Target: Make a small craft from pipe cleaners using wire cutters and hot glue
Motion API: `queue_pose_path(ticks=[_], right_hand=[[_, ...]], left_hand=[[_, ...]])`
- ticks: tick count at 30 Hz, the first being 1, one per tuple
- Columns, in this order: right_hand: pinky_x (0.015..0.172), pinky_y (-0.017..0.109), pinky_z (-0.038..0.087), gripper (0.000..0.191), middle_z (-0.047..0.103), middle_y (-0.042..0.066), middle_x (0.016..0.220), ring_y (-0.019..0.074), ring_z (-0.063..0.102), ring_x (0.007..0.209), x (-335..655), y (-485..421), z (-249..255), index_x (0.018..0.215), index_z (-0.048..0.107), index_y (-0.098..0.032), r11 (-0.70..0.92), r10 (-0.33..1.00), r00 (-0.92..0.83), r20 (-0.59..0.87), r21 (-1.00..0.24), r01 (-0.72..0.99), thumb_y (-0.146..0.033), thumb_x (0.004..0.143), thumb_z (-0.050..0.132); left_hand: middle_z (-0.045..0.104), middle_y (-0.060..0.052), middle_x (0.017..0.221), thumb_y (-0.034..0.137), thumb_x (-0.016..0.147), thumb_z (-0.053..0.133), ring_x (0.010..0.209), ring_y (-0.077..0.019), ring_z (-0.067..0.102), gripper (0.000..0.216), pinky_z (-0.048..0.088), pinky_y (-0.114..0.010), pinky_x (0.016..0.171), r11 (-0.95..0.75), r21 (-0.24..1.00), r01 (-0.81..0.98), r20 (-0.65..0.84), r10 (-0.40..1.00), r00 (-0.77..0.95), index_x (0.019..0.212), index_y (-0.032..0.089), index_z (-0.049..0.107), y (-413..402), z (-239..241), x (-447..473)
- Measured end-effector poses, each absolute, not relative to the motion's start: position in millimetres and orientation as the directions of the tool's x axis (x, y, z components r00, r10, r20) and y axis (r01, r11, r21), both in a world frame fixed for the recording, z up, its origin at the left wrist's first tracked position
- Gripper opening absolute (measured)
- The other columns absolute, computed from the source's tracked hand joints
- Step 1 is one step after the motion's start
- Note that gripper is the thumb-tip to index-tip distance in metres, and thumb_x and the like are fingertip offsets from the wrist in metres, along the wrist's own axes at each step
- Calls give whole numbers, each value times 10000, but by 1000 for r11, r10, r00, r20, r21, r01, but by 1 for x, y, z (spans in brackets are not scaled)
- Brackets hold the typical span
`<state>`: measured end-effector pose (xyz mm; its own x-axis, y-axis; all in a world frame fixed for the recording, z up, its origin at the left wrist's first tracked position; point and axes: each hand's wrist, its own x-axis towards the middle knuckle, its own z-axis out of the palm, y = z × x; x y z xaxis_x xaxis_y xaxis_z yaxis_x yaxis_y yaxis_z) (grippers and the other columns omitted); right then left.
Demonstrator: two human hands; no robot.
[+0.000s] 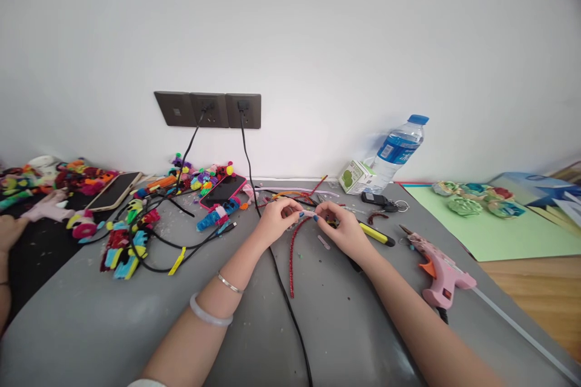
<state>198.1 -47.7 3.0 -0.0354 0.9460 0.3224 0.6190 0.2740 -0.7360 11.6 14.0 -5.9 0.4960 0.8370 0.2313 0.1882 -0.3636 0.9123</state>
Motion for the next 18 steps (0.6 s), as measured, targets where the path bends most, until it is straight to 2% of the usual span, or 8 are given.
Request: queue_pose_path(ticks=[18], right_hand=[[650,271,440,102,623,9,744,160,570,675,199,-47,0,866,587,-203,271,948,-33,317,-747,608,-227,811,506]], left_hand=[[682,-24,764,205,804,574,605,-127,581,120,428,-233,568,-375,904,203,237,837,493,863,162,669,15,-8,12]])
